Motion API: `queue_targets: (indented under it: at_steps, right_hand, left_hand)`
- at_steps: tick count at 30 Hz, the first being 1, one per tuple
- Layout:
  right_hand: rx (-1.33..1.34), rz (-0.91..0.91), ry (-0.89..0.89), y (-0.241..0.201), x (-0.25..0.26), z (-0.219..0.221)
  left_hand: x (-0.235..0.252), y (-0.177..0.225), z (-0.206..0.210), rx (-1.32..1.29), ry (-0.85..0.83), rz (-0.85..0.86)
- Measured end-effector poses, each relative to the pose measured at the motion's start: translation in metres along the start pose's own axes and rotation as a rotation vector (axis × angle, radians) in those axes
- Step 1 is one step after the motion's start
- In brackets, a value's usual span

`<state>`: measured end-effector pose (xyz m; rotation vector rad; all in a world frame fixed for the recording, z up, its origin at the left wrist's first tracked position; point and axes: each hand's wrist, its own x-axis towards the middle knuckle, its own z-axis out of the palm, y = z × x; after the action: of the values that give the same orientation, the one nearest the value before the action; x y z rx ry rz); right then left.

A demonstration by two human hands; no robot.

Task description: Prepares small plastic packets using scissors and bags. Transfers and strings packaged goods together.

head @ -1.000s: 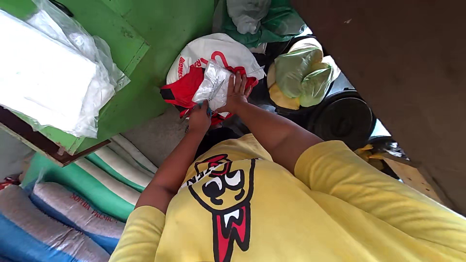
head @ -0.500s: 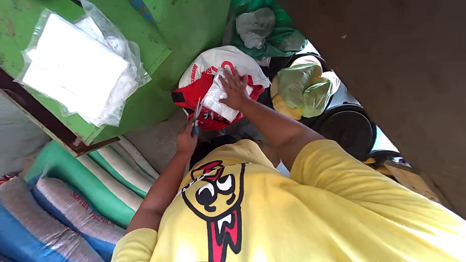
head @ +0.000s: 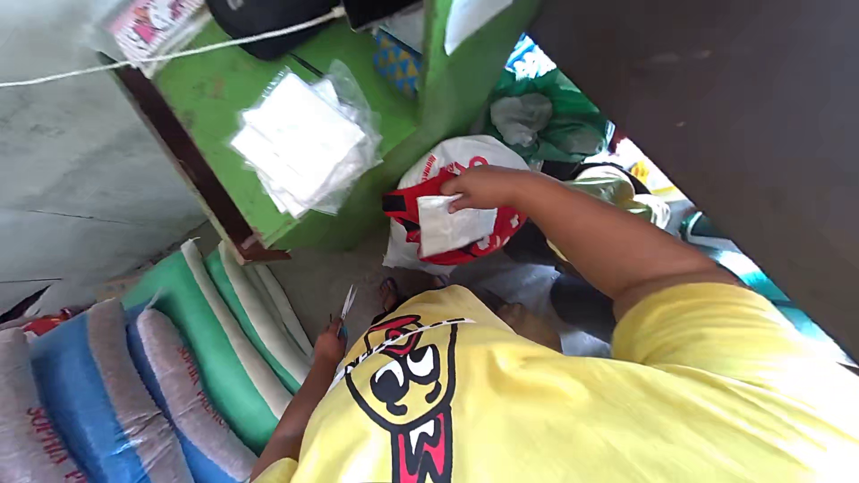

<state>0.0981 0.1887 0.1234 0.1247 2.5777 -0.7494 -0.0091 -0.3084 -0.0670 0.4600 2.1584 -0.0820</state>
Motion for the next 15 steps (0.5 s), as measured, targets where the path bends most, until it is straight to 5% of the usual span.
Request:
queue_targets:
  at_steps: [5, 9, 12, 15]
  right_hand:
    - [0.481, -0.223, 0.449, -0.089, -0.005, -0.079]
    - [0.613, -0.059, 0.676, -0.135, 0.050, -0.115]
    - [0.520, 0.055, 0.823, -0.139, 0.097, -0.111]
    - [0.395, -0.075, 1.066, -0.129, 0.108, -0.065]
  left_hand:
    - [0.011, -0.036, -0.018, -0.032, 0.011, -0.022]
    - [0.011, -0.028, -0.040, -0.015, 0.020, 0.008]
    - [0.016, -0.015, -0.052, 0.028, 0.030, 0.055]
    - [0.020, -0.002, -0.056, 0.039, 0.028, 0.101]
